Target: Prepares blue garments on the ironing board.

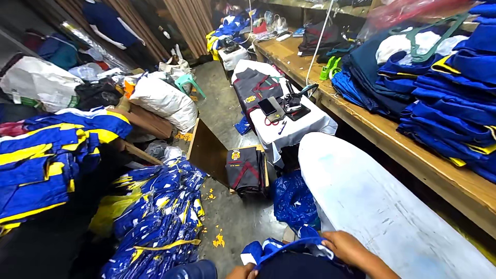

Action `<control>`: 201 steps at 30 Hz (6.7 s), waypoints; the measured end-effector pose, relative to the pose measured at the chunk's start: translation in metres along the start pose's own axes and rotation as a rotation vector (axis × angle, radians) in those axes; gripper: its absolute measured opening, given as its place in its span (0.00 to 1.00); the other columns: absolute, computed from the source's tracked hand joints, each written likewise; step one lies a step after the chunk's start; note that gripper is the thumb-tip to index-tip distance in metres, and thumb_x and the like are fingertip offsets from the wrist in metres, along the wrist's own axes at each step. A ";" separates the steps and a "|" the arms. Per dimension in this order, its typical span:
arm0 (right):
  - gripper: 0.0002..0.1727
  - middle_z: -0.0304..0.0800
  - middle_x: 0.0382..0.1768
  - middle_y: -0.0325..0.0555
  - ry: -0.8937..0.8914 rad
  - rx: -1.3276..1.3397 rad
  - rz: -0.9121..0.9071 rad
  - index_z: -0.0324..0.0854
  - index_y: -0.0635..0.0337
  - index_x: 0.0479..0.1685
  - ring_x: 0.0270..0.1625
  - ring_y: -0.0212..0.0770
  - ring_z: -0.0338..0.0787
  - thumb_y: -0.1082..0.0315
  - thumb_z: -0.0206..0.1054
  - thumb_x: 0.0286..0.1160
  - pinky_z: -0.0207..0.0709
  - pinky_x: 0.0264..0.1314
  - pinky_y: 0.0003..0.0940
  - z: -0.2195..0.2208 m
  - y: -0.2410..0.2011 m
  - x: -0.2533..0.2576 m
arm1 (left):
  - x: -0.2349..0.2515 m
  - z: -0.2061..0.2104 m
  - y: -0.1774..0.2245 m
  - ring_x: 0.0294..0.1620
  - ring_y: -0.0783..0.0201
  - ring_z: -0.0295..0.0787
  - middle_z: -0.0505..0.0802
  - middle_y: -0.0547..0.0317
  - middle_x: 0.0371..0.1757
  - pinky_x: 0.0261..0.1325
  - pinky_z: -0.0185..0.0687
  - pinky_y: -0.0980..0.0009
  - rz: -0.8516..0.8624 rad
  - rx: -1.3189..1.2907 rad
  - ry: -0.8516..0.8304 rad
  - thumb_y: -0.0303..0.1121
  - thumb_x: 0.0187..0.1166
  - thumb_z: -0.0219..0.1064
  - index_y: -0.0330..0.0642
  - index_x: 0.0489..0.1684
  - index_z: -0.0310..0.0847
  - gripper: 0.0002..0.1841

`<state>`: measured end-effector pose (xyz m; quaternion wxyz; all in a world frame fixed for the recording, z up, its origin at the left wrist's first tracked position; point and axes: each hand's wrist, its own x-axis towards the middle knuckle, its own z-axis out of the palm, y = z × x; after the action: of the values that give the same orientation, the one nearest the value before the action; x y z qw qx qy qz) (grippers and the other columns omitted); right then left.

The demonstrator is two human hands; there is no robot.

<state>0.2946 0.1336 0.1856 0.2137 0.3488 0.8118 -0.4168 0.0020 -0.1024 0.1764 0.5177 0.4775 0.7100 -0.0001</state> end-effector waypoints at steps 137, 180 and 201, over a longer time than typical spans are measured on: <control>0.23 0.82 0.67 0.77 1.301 0.484 0.908 0.81 0.77 0.65 0.74 0.73 0.81 0.86 0.65 0.66 0.71 0.75 0.65 -0.001 0.164 0.026 | 0.437 -0.221 0.209 0.58 0.58 0.85 0.84 0.50 0.59 0.64 0.84 0.61 0.158 -1.689 0.110 0.29 0.90 0.48 0.41 0.69 0.66 0.14; 0.19 0.89 0.52 0.49 0.619 2.422 -0.285 0.73 0.62 0.62 0.57 0.43 0.90 0.69 0.36 0.94 0.82 0.66 0.40 -0.074 0.024 0.203 | 0.283 -0.172 0.229 0.44 0.63 0.93 0.89 0.49 0.46 0.52 0.91 0.73 -0.161 -1.612 -0.063 0.23 0.90 0.48 0.38 0.59 0.68 0.08; 0.39 0.82 0.67 0.43 1.890 2.547 -0.272 0.64 0.47 0.77 0.72 0.43 0.83 0.28 0.31 0.85 0.78 0.73 0.52 -0.010 0.176 0.058 | 0.338 -0.142 0.167 0.49 0.58 0.89 0.86 0.50 0.54 0.54 0.89 0.62 -0.170 -1.252 -0.086 0.28 0.91 0.52 0.45 0.73 0.65 0.15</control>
<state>0.3867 0.2363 0.0607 0.8010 -0.3416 0.1938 0.4518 0.0082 0.2878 0.0760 0.7253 0.0259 0.5894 0.3548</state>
